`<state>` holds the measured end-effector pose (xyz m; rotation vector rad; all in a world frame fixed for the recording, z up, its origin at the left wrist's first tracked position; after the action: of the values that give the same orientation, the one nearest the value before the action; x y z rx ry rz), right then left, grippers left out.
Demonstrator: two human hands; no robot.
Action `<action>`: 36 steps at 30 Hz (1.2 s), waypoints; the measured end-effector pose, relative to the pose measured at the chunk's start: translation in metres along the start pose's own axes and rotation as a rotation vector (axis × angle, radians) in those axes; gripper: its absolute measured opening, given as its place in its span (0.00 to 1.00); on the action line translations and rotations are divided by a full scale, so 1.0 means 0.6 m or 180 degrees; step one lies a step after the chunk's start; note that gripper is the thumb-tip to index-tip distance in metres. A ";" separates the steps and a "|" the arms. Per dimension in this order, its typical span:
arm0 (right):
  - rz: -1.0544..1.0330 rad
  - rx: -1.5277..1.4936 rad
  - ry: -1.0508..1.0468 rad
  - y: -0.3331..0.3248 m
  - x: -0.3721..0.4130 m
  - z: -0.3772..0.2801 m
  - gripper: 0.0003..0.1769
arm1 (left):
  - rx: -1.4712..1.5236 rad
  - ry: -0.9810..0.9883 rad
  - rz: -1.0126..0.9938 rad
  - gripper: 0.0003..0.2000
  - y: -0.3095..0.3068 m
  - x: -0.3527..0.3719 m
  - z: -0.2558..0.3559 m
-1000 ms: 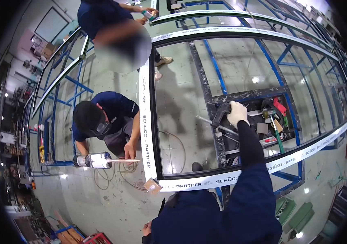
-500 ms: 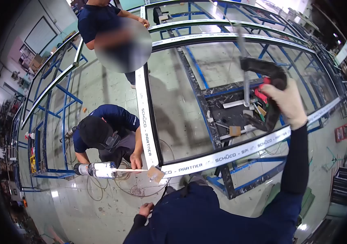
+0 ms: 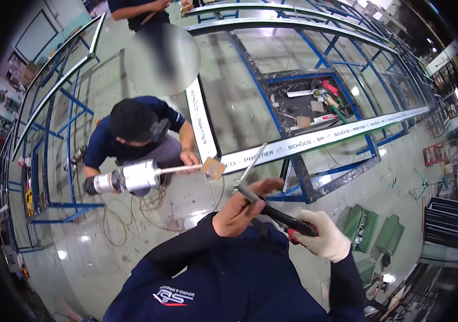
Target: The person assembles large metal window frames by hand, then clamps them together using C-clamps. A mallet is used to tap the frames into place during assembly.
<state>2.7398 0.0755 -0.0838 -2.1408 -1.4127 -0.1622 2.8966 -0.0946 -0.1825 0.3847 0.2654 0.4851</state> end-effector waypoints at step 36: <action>0.0702 -0.0033 0.0039 0.035 0.053 0.200 0.10 | 0.0427 -0.0793 0.1510 0.16 0.068 0.058 -0.113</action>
<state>2.7482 0.1571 -0.1792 -2.2814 -1.1606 -0.0984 2.8869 -0.0238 -0.2316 0.6385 -0.0406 0.8789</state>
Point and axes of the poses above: each hand's wrist, its own x-axis away from the middle knuckle, its own y-axis out of the palm, z = x × y, the point moved 1 cm from there along -x, towards the middle knuckle, and after that the axes turned 15 degrees about z, right-handed, at the moved point
